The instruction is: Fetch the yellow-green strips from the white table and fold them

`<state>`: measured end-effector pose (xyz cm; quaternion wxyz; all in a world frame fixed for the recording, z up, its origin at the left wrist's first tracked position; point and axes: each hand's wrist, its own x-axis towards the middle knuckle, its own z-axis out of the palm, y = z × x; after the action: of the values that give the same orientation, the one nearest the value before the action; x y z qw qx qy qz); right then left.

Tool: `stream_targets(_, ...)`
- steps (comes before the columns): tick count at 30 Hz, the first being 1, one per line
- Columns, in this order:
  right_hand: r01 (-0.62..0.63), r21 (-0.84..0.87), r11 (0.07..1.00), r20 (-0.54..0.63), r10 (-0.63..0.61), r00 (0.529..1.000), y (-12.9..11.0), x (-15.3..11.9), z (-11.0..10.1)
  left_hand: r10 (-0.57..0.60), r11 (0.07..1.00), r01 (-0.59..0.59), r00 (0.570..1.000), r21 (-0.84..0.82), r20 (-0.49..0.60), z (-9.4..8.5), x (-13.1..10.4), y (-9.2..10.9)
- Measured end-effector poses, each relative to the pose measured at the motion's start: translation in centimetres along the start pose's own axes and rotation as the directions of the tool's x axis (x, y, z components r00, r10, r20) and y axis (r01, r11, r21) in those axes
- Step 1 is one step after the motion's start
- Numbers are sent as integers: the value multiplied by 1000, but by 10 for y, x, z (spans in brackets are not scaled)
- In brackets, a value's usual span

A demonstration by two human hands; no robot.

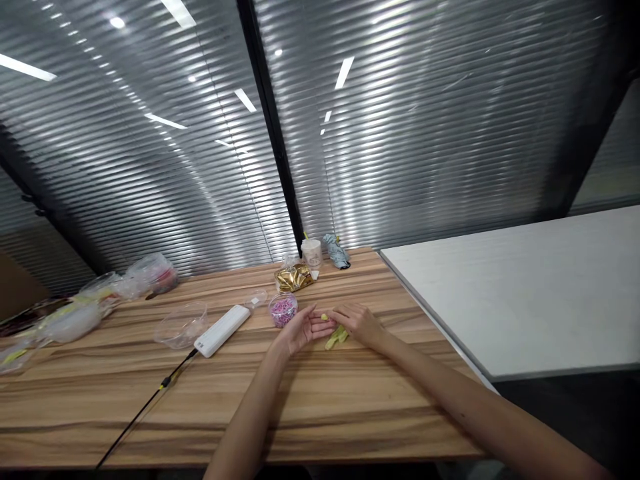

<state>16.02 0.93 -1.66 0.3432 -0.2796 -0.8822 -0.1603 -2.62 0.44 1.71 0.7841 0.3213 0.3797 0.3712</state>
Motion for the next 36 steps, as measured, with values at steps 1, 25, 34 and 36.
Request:
stream_targets(1, -1, 2, 1000, 0, 1, 1000, 0, 0, 0, -3, 1000, 3, 1000, 1, 2, 0, 0, 0)
stream_targets(25, -100, 26, 995, 5, 100, 995, 0, -1, 5, 49, 999, -49, 999, -9, 11, 2, 3, -2)
stream_targets(34, -116, 56, 992, 38, 114, 993, -9, 2, 4, 213, 962, -195, 974, 191, -77, 2, 1, -4)
stream_targets(36, -121, 56, 991, 48, 119, 992, -10, 2, 5, 245, 947, -220, 966, 235, -85, 3, 1, -4)
